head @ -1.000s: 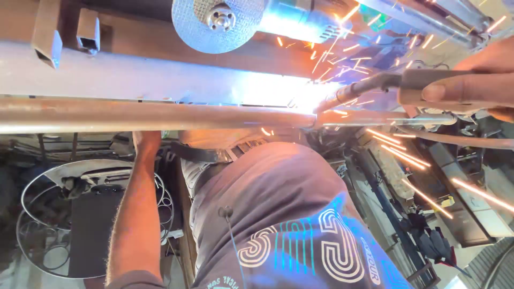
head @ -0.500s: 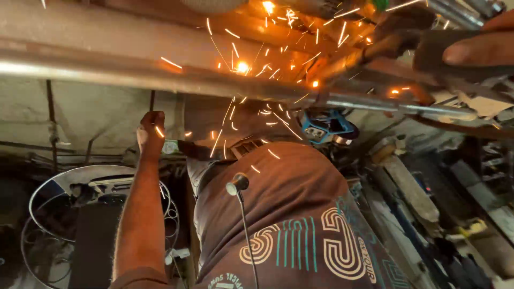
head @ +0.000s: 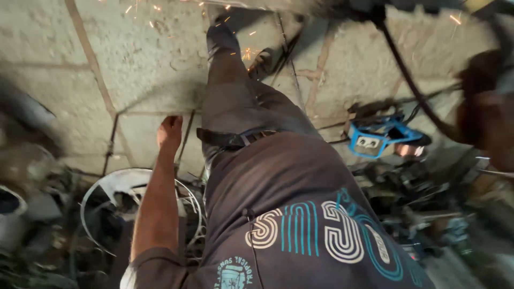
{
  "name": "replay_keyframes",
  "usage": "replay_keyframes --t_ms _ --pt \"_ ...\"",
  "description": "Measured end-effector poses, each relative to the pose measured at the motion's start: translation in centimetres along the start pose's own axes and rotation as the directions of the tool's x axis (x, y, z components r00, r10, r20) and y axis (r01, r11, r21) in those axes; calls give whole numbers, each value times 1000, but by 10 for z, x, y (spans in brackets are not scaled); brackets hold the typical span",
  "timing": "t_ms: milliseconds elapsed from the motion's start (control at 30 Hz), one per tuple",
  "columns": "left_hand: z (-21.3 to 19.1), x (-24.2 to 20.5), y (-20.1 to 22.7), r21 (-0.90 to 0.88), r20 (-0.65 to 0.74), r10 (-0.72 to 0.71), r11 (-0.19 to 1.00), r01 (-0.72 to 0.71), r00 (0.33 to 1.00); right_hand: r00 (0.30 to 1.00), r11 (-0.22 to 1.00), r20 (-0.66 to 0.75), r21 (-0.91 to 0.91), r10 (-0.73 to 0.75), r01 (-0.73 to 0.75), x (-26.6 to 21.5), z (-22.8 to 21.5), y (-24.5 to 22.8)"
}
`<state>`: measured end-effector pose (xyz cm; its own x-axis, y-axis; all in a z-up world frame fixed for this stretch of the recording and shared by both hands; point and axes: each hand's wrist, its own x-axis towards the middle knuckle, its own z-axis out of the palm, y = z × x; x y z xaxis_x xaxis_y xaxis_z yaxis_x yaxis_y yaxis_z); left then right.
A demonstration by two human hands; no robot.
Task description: Welding metal pipes and joints in a workshop using a welding torch.
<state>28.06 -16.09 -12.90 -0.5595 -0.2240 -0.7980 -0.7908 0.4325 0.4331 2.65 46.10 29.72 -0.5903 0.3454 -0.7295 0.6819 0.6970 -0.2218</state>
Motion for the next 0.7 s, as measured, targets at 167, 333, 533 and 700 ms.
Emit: replay_keyframes --t_ms 167,333,533,700 --pt "-13 -5 -20 239 -3 69 969 -66 998 936 964 -247 -153 -250 217 -15 156 188" --pt "-51 35 -16 341 17 176 924 -171 984 962 963 -193 152 -191 222 6 261 137" --pt "-102 -20 80 171 -122 276 952 -254 953 909 923 -163 -79 -384 376 74 335 71" --pt "-118 -42 18 244 -147 313 931 -272 938 911 931 -198 -118 -362 344 109 357 51"
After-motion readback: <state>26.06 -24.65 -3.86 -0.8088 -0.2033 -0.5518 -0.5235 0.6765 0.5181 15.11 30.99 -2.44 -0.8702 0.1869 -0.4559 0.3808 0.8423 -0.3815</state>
